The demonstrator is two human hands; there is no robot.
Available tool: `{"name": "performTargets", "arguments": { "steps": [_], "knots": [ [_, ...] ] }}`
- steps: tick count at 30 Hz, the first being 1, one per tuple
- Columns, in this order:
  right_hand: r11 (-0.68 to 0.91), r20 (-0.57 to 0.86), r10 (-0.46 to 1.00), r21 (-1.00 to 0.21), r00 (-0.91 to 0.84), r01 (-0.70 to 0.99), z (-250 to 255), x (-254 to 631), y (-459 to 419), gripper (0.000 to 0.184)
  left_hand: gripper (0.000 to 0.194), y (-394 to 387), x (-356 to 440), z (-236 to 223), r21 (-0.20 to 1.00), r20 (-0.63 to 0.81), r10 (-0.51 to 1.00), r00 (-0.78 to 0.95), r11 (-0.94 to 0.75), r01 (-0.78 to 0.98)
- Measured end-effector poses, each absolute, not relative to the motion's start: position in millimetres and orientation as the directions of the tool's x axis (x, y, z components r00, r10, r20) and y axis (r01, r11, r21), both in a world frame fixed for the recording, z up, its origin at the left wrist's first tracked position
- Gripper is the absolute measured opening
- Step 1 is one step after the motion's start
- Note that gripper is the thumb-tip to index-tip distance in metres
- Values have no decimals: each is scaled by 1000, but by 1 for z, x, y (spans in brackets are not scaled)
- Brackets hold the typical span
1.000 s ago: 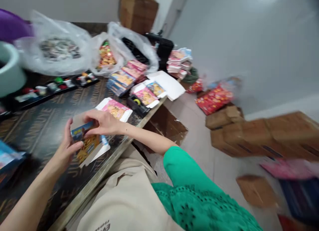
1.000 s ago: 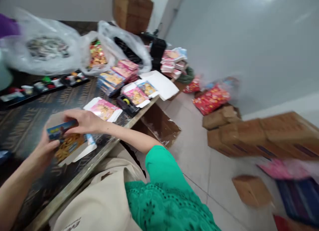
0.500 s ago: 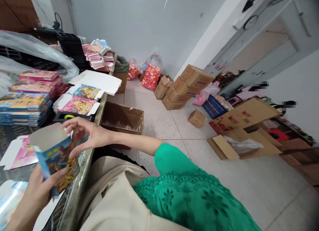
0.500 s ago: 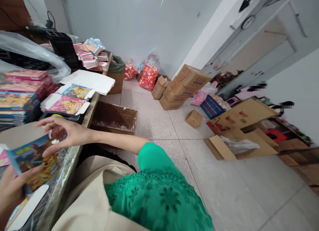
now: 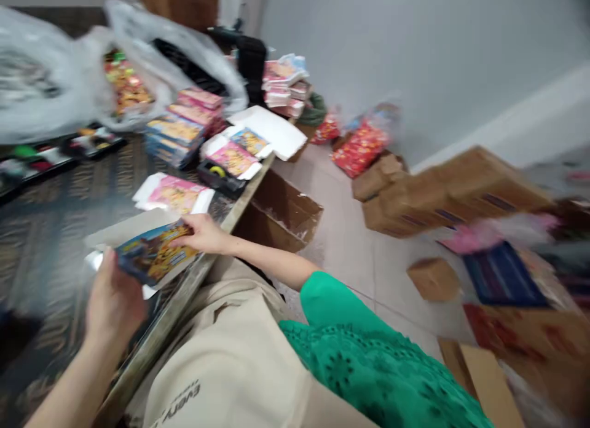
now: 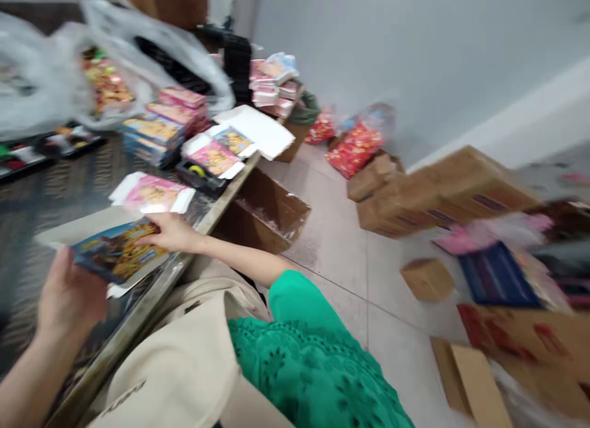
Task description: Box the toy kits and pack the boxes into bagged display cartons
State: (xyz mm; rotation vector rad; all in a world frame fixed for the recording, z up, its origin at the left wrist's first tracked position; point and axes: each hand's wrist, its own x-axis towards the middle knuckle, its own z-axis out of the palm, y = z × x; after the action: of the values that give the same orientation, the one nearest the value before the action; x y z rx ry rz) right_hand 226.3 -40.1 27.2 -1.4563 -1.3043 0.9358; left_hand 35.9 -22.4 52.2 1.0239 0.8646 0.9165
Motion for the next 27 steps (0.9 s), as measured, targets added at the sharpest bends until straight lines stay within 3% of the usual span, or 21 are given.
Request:
{"name": "performTargets", "arguments": {
  "steps": [1,4,7,9,14,18,21,25,27],
  "knots": [
    [10,39,992,-973,120,231,19,220,-36,41,47,-27,42,53,882,-274,911,309,366,-298],
    [19,15,997,-998,77,-52,-3,207,-27,50,39,-28,58,42,802,-374,920,120,386,-456],
    [-31,-69,994,-925,87,-378,-11,202,-24,49,24,-21,60,23,797,-356,935,14,311,-518],
    [-87,-143,985,-892,93,-443,-8,202,-22,41,13,-19,57,17,834,-293,955,-39,235,-499],
    [-36,-95,983,-938,155,-344,10,201,-12,9,24,-18,58,28,882,-86,986,-145,8,-471],
    [158,55,956,-924,287,-349,13,192,-12,13,4,-23,68,30,904,93,946,-311,-211,-371],
    [221,143,942,-946,305,-237,5,192,-16,21,8,-26,63,24,934,118,963,-241,-191,-303],
    [224,209,951,-974,230,-41,1,203,-21,19,26,-24,42,27,978,87,990,-115,-107,-179],
    [242,235,955,-970,182,-16,6,208,-22,16,23,-23,33,32,993,97,994,-53,-101,-65]
  ]
}}
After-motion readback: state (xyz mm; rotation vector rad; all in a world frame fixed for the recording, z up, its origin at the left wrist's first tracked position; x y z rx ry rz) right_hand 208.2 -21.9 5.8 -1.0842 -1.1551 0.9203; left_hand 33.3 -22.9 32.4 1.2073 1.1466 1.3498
